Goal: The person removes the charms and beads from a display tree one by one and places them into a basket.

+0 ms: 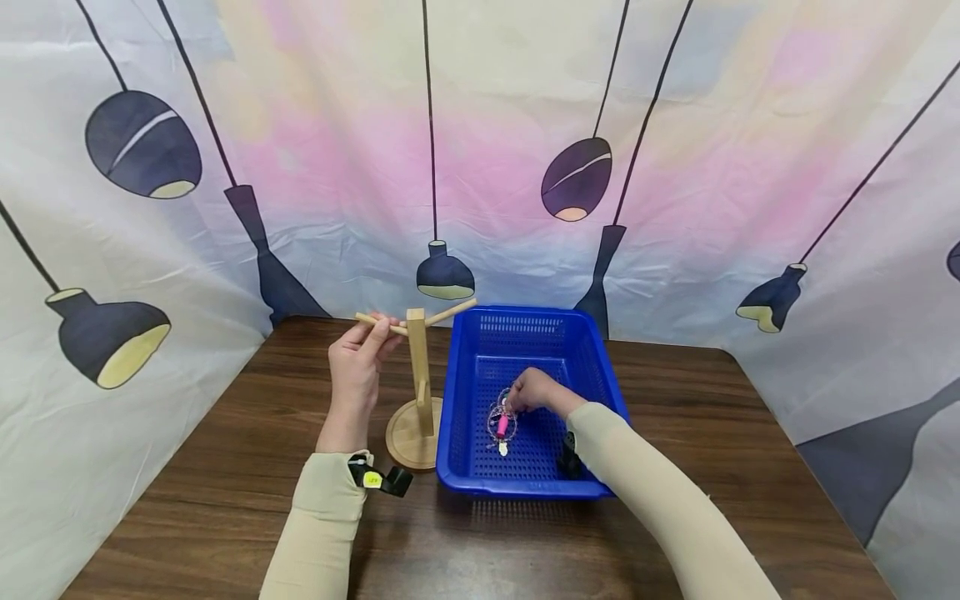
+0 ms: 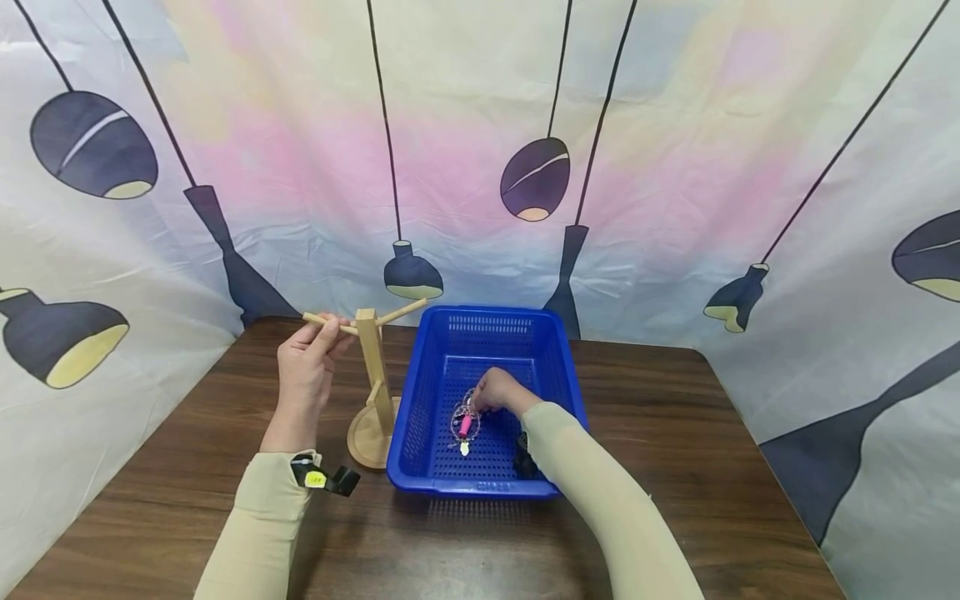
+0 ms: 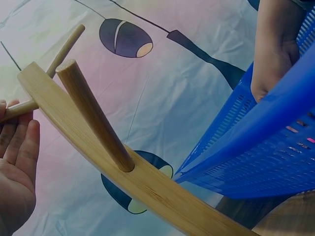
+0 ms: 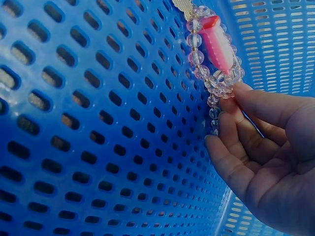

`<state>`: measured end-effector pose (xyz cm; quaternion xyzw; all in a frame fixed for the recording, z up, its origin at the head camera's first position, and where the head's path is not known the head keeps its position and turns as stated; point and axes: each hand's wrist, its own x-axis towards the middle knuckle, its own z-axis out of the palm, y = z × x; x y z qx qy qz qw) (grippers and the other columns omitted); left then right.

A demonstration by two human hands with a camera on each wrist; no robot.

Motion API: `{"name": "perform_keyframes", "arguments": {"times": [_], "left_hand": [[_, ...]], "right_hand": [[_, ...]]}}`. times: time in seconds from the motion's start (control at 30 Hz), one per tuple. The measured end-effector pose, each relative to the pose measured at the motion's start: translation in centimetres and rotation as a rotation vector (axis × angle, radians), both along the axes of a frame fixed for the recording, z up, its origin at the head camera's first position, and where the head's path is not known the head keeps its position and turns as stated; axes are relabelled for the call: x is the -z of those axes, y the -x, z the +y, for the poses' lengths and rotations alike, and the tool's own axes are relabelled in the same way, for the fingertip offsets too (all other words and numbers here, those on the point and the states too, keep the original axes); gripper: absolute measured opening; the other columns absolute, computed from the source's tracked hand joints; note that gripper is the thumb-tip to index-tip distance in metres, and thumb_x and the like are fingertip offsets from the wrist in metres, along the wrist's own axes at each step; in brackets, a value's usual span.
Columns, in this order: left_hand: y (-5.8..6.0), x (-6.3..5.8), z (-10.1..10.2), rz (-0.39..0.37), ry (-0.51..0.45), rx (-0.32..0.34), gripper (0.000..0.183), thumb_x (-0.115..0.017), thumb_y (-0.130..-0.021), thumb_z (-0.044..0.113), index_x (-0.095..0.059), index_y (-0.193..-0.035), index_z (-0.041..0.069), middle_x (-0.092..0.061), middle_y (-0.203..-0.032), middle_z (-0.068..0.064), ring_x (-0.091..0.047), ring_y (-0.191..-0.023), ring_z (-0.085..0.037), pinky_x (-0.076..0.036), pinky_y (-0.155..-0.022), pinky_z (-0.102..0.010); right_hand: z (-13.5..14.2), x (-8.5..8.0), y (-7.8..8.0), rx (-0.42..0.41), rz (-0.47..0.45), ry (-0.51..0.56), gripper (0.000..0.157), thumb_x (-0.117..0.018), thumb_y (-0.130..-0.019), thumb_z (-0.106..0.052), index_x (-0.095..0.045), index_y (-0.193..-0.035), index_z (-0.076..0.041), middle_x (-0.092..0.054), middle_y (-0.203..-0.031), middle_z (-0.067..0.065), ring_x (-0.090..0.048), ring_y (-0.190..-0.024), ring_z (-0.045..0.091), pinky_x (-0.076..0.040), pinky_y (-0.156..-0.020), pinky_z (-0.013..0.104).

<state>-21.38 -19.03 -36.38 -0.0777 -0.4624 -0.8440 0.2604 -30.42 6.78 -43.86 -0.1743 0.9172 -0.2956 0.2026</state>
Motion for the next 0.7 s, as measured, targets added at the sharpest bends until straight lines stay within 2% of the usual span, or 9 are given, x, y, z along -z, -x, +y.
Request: {"name": "perform_keyframes", "arguments": {"times": [0.17, 0.37, 0.53, 0.7], "left_hand": [[0.0, 0.0, -0.2, -0.009, 0.023, 0.002, 0.026, -0.059, -0.1, -0.005, -0.074, -0.087, 0.011, -0.077, -0.083, 0.002, -0.075, -0.079, -0.006, -0.066, -0.077, -0.019], [0.0, -0.1, -0.6, -0.021, 0.087, -0.014, 0.023, -0.061, -0.1, -0.004, -0.075, -0.089, 0.011, -0.077, -0.084, 0.003, -0.076, -0.08, -0.005, -0.066, -0.079, -0.02], [0.0, 0.0, -0.8, -0.023, 0.078, 0.013, 0.022, -0.061, -0.099, -0.004, -0.075, -0.09, 0.01, -0.077, -0.084, 0.002, -0.076, -0.081, -0.006, -0.066, -0.08, -0.021], [0.1, 0.0, -0.9, -0.021, 0.107, 0.018, 0.023, -0.06, -0.1, -0.004, -0.076, -0.09, 0.01, -0.076, -0.085, 0.003, -0.076, -0.082, -0.006, -0.065, -0.081, -0.021]], "right_hand": [[0.0, -0.1, 0.0, -0.006, 0.01, -0.016, 0.011, -0.069, -0.09, 0.001, -0.08, -0.093, 0.002, -0.08, -0.102, 0.016, -0.057, -0.068, 0.007, -0.049, -0.059, 0.016], [-0.2, -0.3, 0.1, 0.013, 0.018, -0.03, 0.009, -0.073, -0.091, -0.003, -0.081, -0.092, 0.001, -0.08, -0.102, 0.014, -0.071, -0.081, 0.014, -0.062, -0.069, 0.025], [-0.3, -0.5, 0.2, 0.022, -0.012, -0.037, 0.01, -0.073, -0.092, -0.004, -0.081, -0.094, 0.001, -0.08, -0.105, 0.014, -0.075, -0.091, 0.021, -0.066, -0.075, 0.029], [0.0, -1.4, 0.5, 0.016, -0.031, -0.014, 0.015, -0.067, -0.095, -0.005, -0.08, -0.1, 0.0, -0.078, -0.112, 0.015, -0.069, -0.083, 0.014, -0.065, -0.079, 0.031]]}}
